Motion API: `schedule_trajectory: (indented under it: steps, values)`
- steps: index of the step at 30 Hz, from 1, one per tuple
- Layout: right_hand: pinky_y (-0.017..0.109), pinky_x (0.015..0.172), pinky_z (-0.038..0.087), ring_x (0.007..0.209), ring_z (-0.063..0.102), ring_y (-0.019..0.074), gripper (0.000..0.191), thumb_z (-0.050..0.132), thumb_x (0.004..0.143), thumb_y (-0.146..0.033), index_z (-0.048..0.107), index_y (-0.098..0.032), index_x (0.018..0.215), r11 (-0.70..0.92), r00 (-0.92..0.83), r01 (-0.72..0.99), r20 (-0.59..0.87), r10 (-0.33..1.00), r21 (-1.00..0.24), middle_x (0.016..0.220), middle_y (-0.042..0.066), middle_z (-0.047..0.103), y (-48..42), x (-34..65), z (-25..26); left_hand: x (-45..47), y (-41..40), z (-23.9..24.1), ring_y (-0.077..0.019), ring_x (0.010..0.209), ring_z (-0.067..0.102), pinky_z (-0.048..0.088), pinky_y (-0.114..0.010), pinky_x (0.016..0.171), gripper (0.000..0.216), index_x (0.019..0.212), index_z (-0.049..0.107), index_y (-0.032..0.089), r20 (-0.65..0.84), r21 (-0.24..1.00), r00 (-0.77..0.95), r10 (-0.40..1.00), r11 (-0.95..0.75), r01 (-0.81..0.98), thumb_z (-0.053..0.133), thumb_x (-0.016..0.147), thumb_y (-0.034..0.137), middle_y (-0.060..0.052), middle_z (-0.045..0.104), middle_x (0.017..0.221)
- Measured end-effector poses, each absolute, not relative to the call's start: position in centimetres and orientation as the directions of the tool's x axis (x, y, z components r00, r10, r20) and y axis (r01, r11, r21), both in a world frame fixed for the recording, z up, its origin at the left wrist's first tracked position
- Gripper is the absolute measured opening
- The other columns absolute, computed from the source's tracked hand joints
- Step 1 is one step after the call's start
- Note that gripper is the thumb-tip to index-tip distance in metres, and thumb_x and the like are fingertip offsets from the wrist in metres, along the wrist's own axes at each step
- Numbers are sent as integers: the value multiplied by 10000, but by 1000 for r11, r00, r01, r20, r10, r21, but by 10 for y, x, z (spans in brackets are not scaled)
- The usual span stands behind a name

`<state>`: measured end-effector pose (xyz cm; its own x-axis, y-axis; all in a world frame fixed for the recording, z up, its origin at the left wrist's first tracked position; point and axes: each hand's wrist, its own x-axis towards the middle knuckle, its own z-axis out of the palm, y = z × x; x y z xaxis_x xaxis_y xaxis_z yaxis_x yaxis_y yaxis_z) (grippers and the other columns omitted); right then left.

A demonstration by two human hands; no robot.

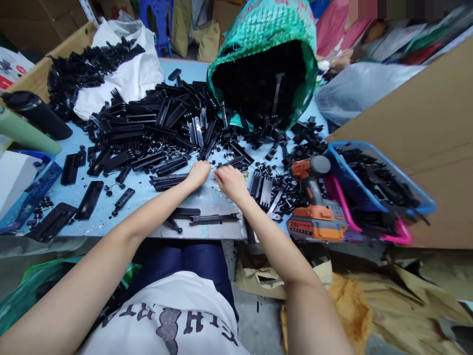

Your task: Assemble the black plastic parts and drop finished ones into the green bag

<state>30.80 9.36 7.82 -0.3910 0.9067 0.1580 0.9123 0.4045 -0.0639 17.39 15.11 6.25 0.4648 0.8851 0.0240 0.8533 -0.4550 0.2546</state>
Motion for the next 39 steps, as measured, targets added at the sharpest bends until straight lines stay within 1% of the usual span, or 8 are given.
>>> schedule_trajectory:
  steps: [6,11,16,19,22,27,32,39]
  values:
    - [352,783,360,926,565,264,249,410,847,-98,592,-95,1016,220,-219,975,-77,973,15,968,190,641,186,270,79,111,106,64,-210,961,542,426,-312,844,303,1016,594,142,187,258,413,891,-450,855,340,868,67,-107,562,1026]
    - [341,750,401,882,596,253,304,372,859,-97,578,-118,1081,226,-227,974,-52,972,-25,1040,186,607,168,271,71,50,63,57,-206,947,550,441,-317,846,270,1049,565,165,184,337,304,935,-351,874,345,897,132,-89,585,1004]
    - [294,773,448,901,592,208,234,497,849,-193,620,-135,1040,348,-327,889,119,937,-297,1015,120,616,113,293,85,34,49,49,-265,914,574,456,-364,810,256,1058,584,132,53,282,158,986,-166,945,440,879,244,-130,593,949]
    - [281,761,471,833,616,181,183,568,817,-229,663,-155,954,376,-400,790,58,915,-485,931,77,663,79,297,91,28,50,43,-258,884,596,464,-344,778,312,1122,578,139,-54,306,166,985,-142,941,495,859,285,-127,588,958]
    - [266,762,474,819,640,169,163,572,817,-234,682,-189,929,357,-480,735,-70,874,-577,900,46,696,52,290,92,27,57,37,-208,890,603,460,-290,774,295,1141,584,197,-61,384,348,936,-299,873,469,872,232,-93,583,1019]
    - [246,736,445,825,643,175,168,515,839,-148,667,-166,909,431,-515,828,-180,838,-359,908,71,694,28,266,96,38,67,40,-205,845,612,456,-282,763,157,851,669,172,-153,346,451,879,-380,858,519,831,214,-87,632,874]
    - [245,644,401,787,635,197,188,467,814,-31,620,-124,872,630,-619,774,-290,730,-69,848,112,664,21,243,94,44,66,45,-224,853,609,459,-314,783,124,840,645,149,-107,334,385,917,-332,882,536,808,199,-110,630,880]
    - [234,686,410,820,638,173,195,429,907,-182,610,-172,981,507,-544,837,-209,813,-205,896,78,675,17,253,67,11,34,47,-156,738,605,499,-282,706,114,869,604,163,121,749,69,990,-137,648,566,806,250,-44,636,828]
